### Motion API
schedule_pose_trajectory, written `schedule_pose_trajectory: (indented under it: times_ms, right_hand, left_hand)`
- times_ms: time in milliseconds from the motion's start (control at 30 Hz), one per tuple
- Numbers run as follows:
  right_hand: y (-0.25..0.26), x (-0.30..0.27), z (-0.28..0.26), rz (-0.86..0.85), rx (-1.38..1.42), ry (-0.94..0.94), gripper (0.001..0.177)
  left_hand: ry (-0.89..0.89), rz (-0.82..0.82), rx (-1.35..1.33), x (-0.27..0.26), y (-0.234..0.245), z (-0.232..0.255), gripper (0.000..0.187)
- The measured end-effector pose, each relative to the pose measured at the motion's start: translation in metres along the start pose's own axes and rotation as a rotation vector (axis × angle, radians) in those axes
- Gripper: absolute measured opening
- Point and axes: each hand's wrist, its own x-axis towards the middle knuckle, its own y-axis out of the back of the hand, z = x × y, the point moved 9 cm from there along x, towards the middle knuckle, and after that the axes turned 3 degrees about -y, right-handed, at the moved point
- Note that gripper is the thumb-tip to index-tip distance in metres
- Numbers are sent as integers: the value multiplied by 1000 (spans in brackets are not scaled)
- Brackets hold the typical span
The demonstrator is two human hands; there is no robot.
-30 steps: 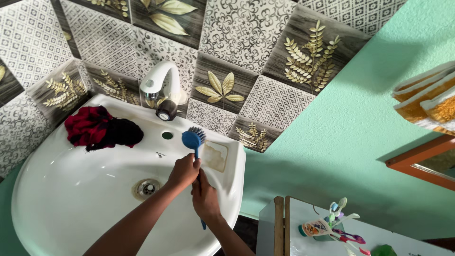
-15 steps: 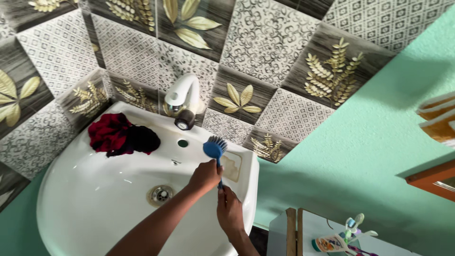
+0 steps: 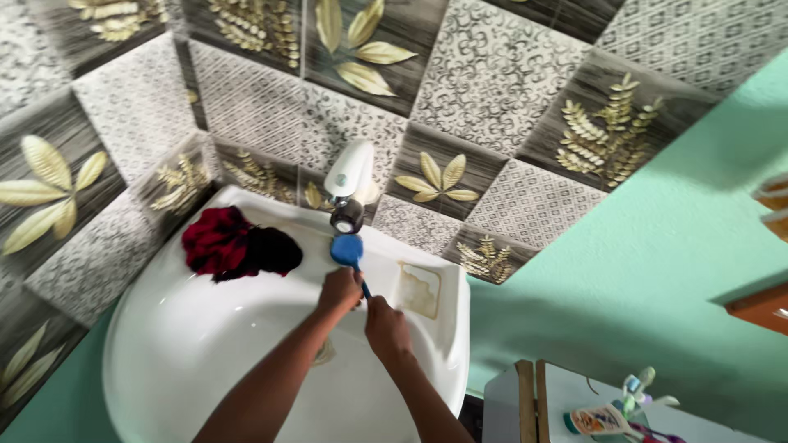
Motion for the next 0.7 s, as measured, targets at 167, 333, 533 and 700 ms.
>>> schedule_pose_trajectory:
  times_ms: [167,333,533,700]
  right_hand:
    - [58,-63,39,113,224,-302,45]
    - [82,-95,64,192,181,-426,52]
    - [37,-39,14,114,87,-245,38]
    - [-39,37,-100,-126,-203,93,54]
  left_hand:
    - [-397,0,320,-19,-117,54,38]
    - [-314,-177,339,-44,-176,76,40]
    - [-347,-18,322,25,-90,30,40]
    - [-560,163,702,77,49,-28,40]
